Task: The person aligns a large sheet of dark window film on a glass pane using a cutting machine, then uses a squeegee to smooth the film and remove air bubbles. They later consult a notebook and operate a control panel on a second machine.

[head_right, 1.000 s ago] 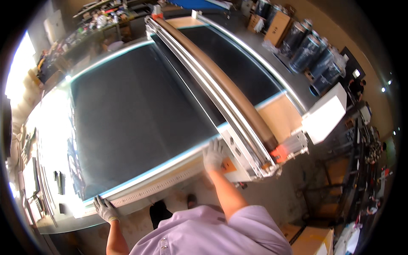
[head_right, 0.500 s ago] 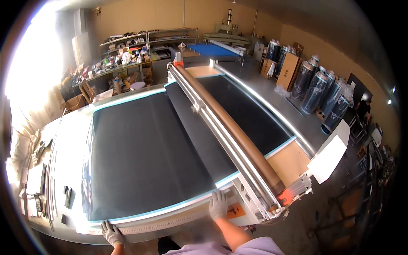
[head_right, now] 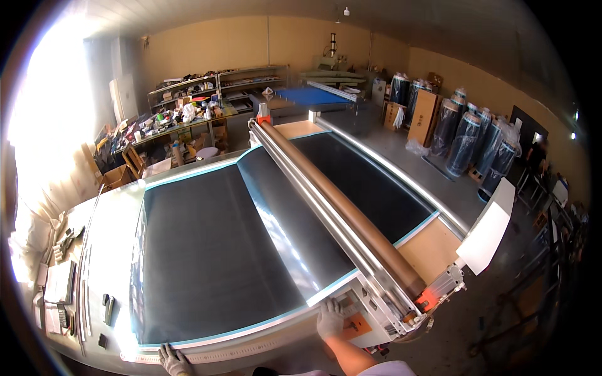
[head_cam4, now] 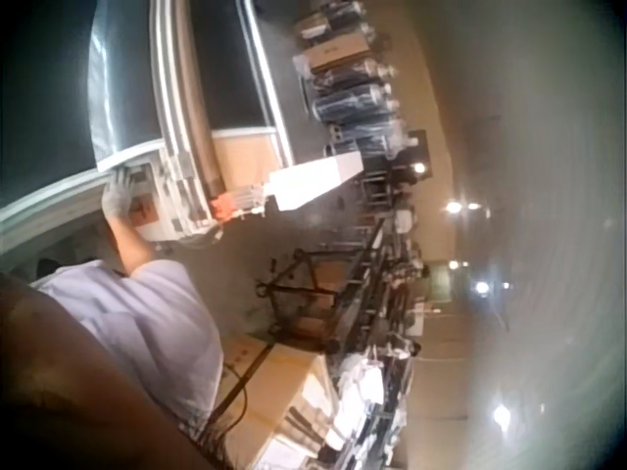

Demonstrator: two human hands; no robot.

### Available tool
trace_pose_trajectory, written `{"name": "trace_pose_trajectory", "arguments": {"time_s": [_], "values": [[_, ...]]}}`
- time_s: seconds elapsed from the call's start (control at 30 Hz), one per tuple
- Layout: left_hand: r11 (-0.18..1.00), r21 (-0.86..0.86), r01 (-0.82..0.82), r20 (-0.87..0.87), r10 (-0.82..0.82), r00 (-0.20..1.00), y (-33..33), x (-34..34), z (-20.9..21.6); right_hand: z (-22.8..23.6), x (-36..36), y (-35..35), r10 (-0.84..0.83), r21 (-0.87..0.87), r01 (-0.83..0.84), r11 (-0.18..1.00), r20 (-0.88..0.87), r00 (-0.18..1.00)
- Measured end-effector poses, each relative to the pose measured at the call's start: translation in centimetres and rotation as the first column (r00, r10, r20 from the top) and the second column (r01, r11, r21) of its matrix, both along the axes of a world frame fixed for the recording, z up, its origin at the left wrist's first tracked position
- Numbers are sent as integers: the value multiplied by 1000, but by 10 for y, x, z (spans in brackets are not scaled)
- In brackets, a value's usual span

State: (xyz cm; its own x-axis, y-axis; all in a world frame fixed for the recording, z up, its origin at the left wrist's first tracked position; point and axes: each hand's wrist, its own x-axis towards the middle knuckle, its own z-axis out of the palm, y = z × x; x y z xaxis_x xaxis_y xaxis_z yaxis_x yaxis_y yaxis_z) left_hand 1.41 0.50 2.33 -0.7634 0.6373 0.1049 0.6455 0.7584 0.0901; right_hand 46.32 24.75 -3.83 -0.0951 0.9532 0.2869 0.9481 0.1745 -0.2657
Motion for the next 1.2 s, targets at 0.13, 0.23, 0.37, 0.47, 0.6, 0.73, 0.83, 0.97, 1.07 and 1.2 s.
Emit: {"name": "trace_pose_trajectory", "arguments": {"time_s": [0.13, 0.23, 0.37, 0.47, 0.6, 0.73, 0.83, 0.97, 1.07, 1.2], "values": [[1000, 2, -21, 59, 21, 998, 0, 0, -1, -2, 0, 2, 6, 16, -6, 1000, -17, 1000], [999, -19, -26, 69, 27, 997, -3, -1, -4, 0, -1, -1, 2, 29, -2, 1000, -3, 1000], [999, -46, -4, 46, 6, 999, -4, -6, -12, -1, 0, 0, -7, 24, 7, 1000, 7, 1000], [999, -47, 1, 41, 1, 999, -4, -6, -13, -1, 0, -1, -10, 19, 10, 1000, -10, 1000], [999, -48, 1, 24, 0, 1000, -5, -8, -18, 2, 0, -1, 15, 21, -13, 1000, -65, 998], [986, 145, -81, 103, 66, 993, 5, 1, 0, 1, 2, -1, -2, 0, 2, 1000, -29, 1000], [997, -75, -16, 21, 18, 1000, -5, -9, -16, 2, -2, -2, 0, 4, 0, 1000, -23, 1000], [997, -81, -11, 23, 13, 1000, -4, -12, -18, -2, -1, 0, 0, 2, 0, 1000, -30, 1000], [985, 158, -72, 78, 60, 995, 2, -3, -6, -2, 0, -1, -7, -11, 7, 1000, -32, 999], [983, 166, -78, 90, 63, 994, 1, -4, -7, 1, -1, -1, -11, -25, 11, 1000, -23, 1000]]}}
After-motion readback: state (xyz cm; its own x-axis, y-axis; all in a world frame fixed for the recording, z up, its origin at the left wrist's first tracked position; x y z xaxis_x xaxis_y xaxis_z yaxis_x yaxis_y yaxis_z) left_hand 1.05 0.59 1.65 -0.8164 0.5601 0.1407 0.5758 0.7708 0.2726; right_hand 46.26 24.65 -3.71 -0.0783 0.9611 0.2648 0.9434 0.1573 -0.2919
